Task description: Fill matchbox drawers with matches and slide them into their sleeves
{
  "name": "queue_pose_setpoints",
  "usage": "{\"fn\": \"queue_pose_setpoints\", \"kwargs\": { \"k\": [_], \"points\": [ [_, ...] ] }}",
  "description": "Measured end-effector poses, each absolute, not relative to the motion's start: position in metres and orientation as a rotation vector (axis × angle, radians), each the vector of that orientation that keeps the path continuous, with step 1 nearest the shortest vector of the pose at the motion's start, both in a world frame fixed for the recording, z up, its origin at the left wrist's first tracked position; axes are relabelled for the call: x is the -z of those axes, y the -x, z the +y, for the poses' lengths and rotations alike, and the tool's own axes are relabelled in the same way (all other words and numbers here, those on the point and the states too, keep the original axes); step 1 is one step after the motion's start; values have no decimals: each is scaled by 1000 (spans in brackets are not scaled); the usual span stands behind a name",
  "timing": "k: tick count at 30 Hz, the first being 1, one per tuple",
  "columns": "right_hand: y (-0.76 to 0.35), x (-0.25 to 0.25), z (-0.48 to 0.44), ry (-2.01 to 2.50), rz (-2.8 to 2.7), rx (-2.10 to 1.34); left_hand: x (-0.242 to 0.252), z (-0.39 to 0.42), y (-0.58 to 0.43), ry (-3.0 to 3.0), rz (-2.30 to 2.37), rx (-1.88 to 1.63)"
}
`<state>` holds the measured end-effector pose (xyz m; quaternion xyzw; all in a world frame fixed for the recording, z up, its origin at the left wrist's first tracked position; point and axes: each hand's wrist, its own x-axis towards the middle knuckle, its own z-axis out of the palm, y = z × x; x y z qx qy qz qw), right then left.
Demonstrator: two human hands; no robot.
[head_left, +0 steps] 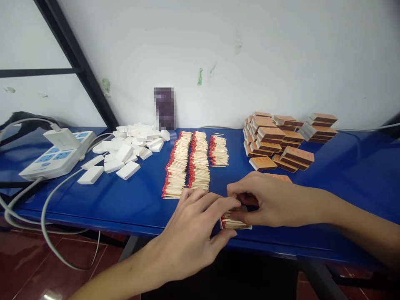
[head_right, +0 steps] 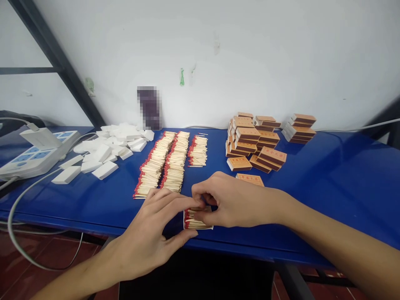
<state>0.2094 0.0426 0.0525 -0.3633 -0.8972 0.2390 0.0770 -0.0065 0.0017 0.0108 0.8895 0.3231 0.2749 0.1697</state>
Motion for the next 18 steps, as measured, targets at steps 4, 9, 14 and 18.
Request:
{"fn": "queue_pose_setpoints", "kwargs": {
  "k": [4,9,14,18],
  "points": [
    [-210,-53,44,1102,-2659,-792,-10,2,6,-2533,902,-826],
    [-210,-53,45,1111,-2665,-750,-10,3,6,-2553,906,-831],
    [-210,-53,45,1106,-2664,-813,-10,2,6,-2559,922,-817],
    [-210,-54,46,1114,-2658,-887,-9,2,6,-2556,939,-799]
  ]
}}
